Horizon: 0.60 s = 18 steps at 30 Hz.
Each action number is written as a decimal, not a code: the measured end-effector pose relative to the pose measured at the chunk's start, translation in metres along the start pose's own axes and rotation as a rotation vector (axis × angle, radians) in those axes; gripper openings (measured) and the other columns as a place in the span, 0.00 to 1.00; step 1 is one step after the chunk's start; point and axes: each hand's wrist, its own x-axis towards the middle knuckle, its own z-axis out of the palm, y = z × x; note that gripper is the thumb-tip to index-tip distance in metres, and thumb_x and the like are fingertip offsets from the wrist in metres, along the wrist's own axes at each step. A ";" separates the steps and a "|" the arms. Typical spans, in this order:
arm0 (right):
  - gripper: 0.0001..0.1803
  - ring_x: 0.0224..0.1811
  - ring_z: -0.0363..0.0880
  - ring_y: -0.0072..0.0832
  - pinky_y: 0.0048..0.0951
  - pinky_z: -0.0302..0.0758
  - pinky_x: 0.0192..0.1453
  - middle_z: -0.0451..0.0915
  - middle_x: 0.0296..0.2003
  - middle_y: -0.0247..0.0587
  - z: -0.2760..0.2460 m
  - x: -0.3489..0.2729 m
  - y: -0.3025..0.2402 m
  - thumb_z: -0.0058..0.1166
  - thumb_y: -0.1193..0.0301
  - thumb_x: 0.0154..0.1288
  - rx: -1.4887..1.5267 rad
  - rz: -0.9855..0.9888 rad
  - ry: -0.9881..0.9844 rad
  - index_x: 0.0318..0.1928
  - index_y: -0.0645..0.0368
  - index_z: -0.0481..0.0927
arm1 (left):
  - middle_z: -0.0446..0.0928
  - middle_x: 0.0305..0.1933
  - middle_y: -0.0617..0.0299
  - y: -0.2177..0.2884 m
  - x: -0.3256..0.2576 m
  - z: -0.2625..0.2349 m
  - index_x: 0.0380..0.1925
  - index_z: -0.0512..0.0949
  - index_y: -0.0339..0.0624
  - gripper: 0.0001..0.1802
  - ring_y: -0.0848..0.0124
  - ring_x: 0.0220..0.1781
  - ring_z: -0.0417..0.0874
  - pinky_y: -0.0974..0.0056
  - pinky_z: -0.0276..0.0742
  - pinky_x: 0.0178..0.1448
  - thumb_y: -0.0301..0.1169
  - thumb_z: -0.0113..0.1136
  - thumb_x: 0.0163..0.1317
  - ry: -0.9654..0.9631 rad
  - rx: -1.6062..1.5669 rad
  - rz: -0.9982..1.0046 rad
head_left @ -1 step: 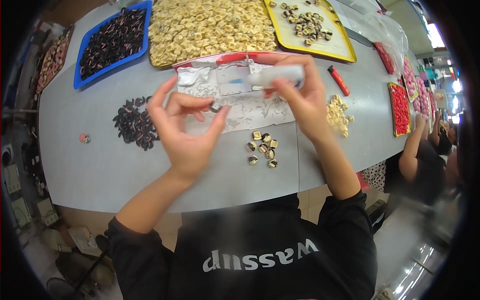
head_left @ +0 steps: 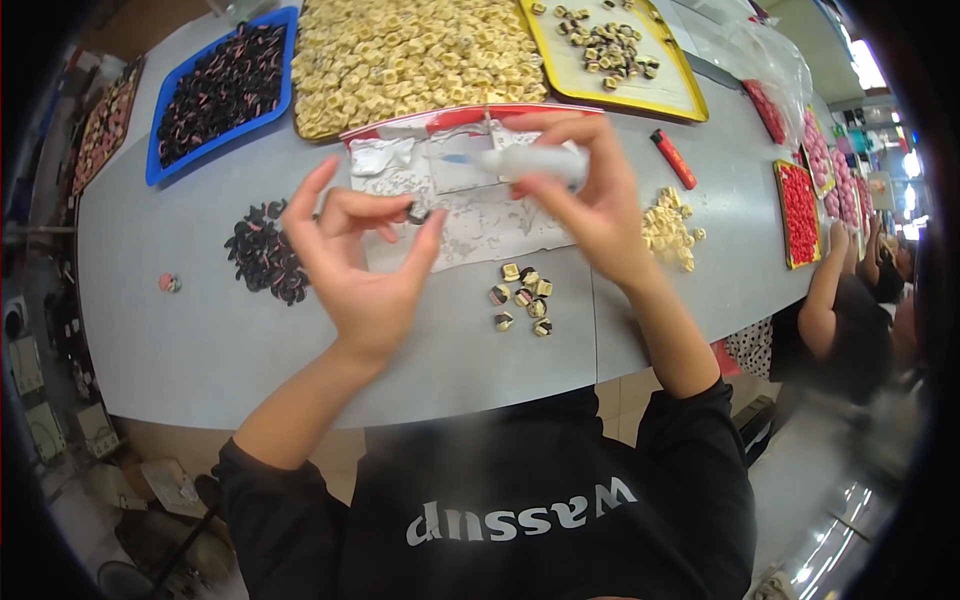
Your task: Applying glue to small decorative components and assembling them.
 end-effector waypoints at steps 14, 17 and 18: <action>0.16 0.40 0.75 0.35 0.34 0.75 0.41 0.73 0.38 0.40 0.015 -0.017 0.004 0.61 0.69 0.45 -1.099 -0.502 -0.316 0.34 0.58 0.71 | 0.73 0.35 0.61 -0.003 -0.004 0.001 0.56 0.59 0.37 0.38 0.76 0.34 0.70 0.71 0.68 0.42 0.16 0.68 0.46 -0.053 0.046 -0.001; 0.17 0.41 0.75 0.36 0.36 0.74 0.43 0.73 0.37 0.41 0.013 -0.017 -0.003 0.62 0.67 0.47 -1.102 -0.481 -0.313 0.35 0.59 0.71 | 0.74 0.36 0.60 -0.003 -0.004 0.000 0.55 0.59 0.37 0.37 0.76 0.34 0.70 0.71 0.68 0.42 0.16 0.68 0.46 -0.062 0.046 -0.008; 0.17 0.41 0.74 0.37 0.36 0.74 0.43 0.73 0.37 0.41 0.007 -0.016 -0.010 0.63 0.66 0.48 -1.033 -0.437 -0.313 0.35 0.59 0.71 | 0.74 0.36 0.60 -0.002 -0.005 0.001 0.55 0.60 0.37 0.37 0.76 0.34 0.70 0.71 0.68 0.43 0.16 0.68 0.46 -0.052 0.040 -0.028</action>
